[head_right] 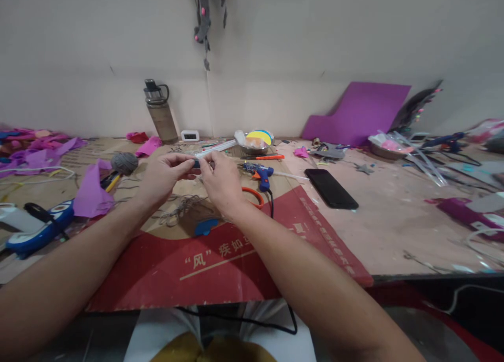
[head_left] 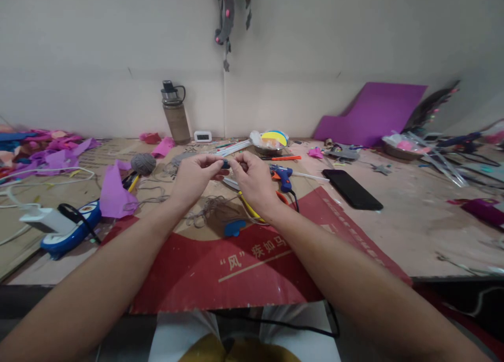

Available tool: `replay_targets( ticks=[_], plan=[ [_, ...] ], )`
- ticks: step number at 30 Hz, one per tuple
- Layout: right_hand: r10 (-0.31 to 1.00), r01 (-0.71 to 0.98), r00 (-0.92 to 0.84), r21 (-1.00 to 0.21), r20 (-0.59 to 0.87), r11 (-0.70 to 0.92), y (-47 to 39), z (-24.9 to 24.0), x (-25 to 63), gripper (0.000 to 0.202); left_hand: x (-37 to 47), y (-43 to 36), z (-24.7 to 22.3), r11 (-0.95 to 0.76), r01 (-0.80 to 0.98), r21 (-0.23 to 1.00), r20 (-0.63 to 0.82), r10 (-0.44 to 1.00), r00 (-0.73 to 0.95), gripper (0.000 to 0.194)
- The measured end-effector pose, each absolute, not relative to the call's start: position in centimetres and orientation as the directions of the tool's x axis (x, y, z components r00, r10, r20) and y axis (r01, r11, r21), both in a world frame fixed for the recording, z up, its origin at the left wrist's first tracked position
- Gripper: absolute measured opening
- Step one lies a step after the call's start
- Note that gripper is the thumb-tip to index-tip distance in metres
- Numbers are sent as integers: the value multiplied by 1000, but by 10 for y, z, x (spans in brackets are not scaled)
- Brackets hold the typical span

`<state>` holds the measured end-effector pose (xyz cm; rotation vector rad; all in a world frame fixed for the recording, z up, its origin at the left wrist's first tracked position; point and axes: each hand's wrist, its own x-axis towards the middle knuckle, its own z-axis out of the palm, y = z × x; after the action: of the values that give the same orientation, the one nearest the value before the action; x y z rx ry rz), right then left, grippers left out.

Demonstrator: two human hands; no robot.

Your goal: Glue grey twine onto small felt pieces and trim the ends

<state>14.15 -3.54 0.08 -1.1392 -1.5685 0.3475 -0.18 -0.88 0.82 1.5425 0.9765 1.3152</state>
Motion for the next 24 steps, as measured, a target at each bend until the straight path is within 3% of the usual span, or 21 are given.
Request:
replay_targets(
  ticks=[6,11,24],
  plan=[
    [787,516,84,-702,611,491,-39,5,141,2,-2,-10,9,-346,61,936,337,934,116,23],
    [783,503,75,-701,618,505,-37,2,141,13,-1,-16,13,-378,105,920,367,924,109,20],
    [798,535,93,-706,595,464,-36,1,139,18,2,-20,13,-433,133,891,421,900,108,13]
  ],
)
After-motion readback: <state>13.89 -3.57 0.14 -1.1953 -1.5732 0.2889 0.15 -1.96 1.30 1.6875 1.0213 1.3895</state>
